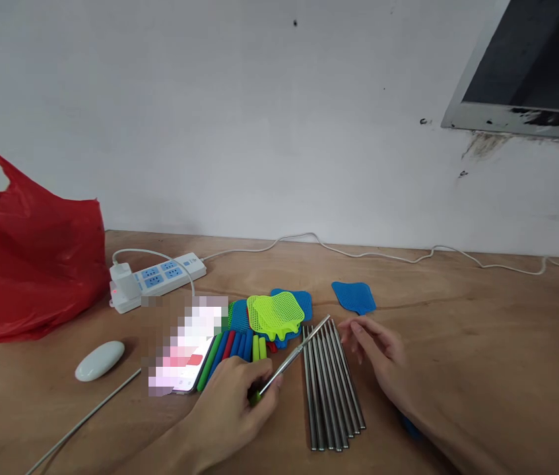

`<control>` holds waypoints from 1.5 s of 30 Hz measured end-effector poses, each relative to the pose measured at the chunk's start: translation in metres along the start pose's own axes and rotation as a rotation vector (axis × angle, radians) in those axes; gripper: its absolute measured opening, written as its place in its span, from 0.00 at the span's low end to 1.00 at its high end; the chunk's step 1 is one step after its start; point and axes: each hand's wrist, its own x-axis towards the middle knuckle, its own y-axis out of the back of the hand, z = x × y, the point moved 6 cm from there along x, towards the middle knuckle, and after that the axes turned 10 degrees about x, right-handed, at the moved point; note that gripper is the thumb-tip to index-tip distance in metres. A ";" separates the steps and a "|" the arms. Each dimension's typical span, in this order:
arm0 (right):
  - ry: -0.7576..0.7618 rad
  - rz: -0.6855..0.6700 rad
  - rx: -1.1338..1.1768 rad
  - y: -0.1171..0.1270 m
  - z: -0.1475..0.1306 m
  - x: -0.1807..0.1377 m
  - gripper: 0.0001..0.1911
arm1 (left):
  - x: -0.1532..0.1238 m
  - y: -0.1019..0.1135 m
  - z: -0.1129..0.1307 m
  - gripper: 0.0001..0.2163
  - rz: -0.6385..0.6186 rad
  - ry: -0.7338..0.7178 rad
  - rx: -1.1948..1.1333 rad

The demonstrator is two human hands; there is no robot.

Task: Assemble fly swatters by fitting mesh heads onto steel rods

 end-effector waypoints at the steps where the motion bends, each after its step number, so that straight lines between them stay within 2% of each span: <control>1: 0.012 -0.001 -0.070 0.000 0.001 0.002 0.15 | 0.000 0.000 -0.002 0.18 0.015 0.020 0.006; 4: 0.057 -0.098 -0.320 -0.012 0.002 0.010 0.12 | -0.001 -0.001 -0.005 0.20 0.020 0.058 -0.013; 7: 0.175 -0.268 -0.592 -0.038 -0.003 0.016 0.12 | -0.001 -0.003 -0.007 0.19 0.024 0.077 -0.046; 9: 0.242 -0.328 -0.733 -0.056 -0.007 0.020 0.14 | 0.000 -0.003 -0.008 0.20 0.030 0.083 -0.056; 14: 0.288 -0.450 -0.907 -0.089 -0.005 0.026 0.15 | 0.001 -0.002 -0.009 0.20 0.023 0.079 -0.084; 18: 0.312 -0.484 -0.962 -0.092 0.003 0.025 0.10 | 0.001 0.000 -0.009 0.22 0.019 0.080 -0.080; 23: 0.352 -0.422 -0.959 -0.073 -0.002 0.026 0.12 | -0.001 0.002 -0.006 0.21 0.012 0.051 -0.061; 25: 0.372 -0.301 -0.863 -0.059 -0.009 0.028 0.12 | -0.001 0.002 -0.004 0.21 0.007 0.029 -0.060; 27: 0.306 -0.132 -0.594 -0.039 -0.013 0.031 0.10 | -0.002 0.001 -0.002 0.20 0.002 -0.001 -0.059; 29: 0.109 0.000 -0.188 -0.022 -0.004 0.034 0.10 | -0.002 -0.001 0.000 0.20 -0.003 -0.046 -0.066; 31: -0.108 0.068 0.182 -0.015 0.011 0.033 0.13 | -0.002 -0.003 0.002 0.20 -0.013 -0.096 -0.081; 33: -0.235 0.084 0.390 -0.016 0.018 0.029 0.16 | -0.001 -0.004 0.004 0.20 -0.025 -0.126 -0.096; 39: -0.326 0.125 0.692 -0.023 0.013 0.018 0.12 | 0.001 -0.003 0.002 0.20 -0.054 -0.106 -0.057; 41: -0.334 0.135 0.707 -0.025 0.012 0.015 0.12 | 0.000 -0.004 0.002 0.20 -0.059 -0.106 -0.035; 45: -0.315 0.061 0.667 -0.029 0.012 0.012 0.13 | -0.001 -0.007 0.001 0.19 -0.064 -0.104 -0.025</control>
